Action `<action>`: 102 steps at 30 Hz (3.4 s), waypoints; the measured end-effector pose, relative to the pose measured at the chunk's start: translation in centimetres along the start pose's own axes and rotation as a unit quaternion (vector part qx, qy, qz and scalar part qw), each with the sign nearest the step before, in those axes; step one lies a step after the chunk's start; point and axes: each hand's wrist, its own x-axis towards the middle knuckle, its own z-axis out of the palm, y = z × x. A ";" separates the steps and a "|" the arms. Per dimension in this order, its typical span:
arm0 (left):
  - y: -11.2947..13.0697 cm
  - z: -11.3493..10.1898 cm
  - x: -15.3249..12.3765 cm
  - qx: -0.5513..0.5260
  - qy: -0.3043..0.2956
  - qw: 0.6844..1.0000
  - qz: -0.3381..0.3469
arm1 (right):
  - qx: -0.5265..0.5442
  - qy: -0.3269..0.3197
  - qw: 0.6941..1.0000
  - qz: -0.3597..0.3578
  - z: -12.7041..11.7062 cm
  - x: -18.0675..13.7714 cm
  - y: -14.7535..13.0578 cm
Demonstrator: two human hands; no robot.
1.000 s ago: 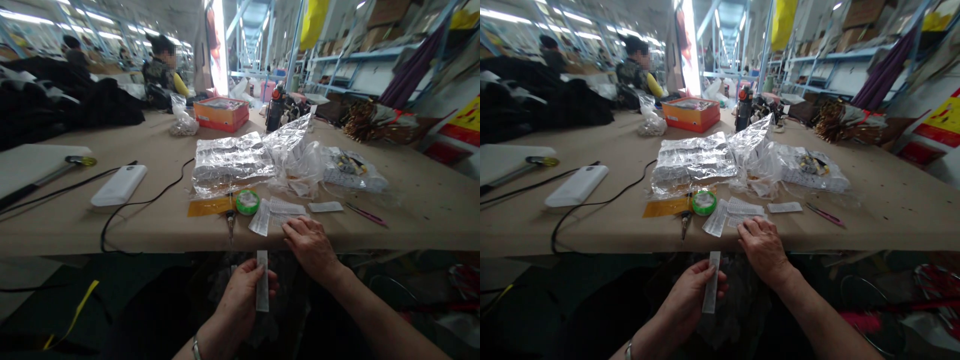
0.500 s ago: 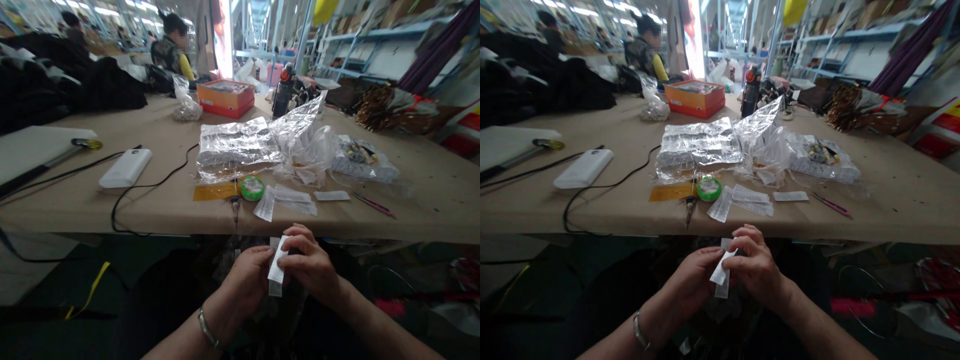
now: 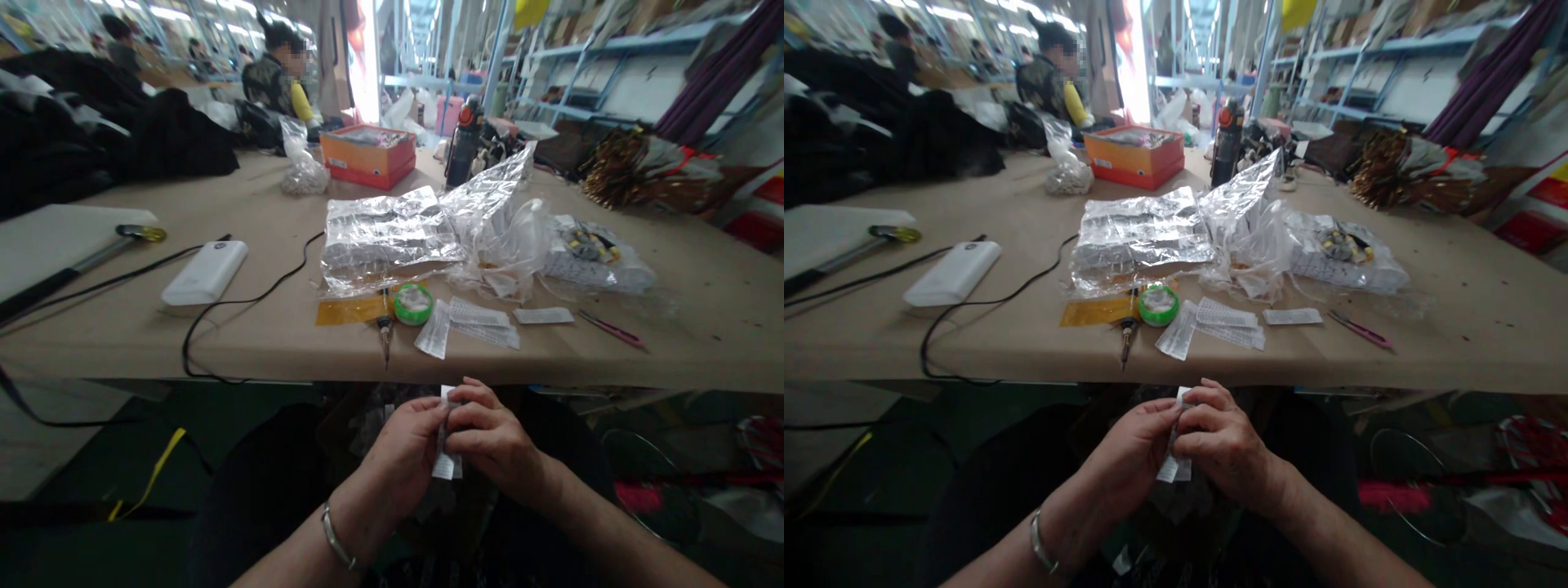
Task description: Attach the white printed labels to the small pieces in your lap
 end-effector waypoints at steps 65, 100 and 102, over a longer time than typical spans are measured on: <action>0.2 -0.9 -1.7 0.052 0.041 0.996 -0.062 | 0.371 0.006 0.872 0.318 -0.7 -0.3 0.7; 0.0 -1.8 -2.3 0.072 0.039 0.996 -0.040 | 0.033 -0.068 0.977 0.200 0.1 1.7 -0.9; -0.1 -2.0 -2.2 0.072 0.039 0.996 -0.034 | 0.045 -0.074 0.975 0.205 0.3 1.6 -1.0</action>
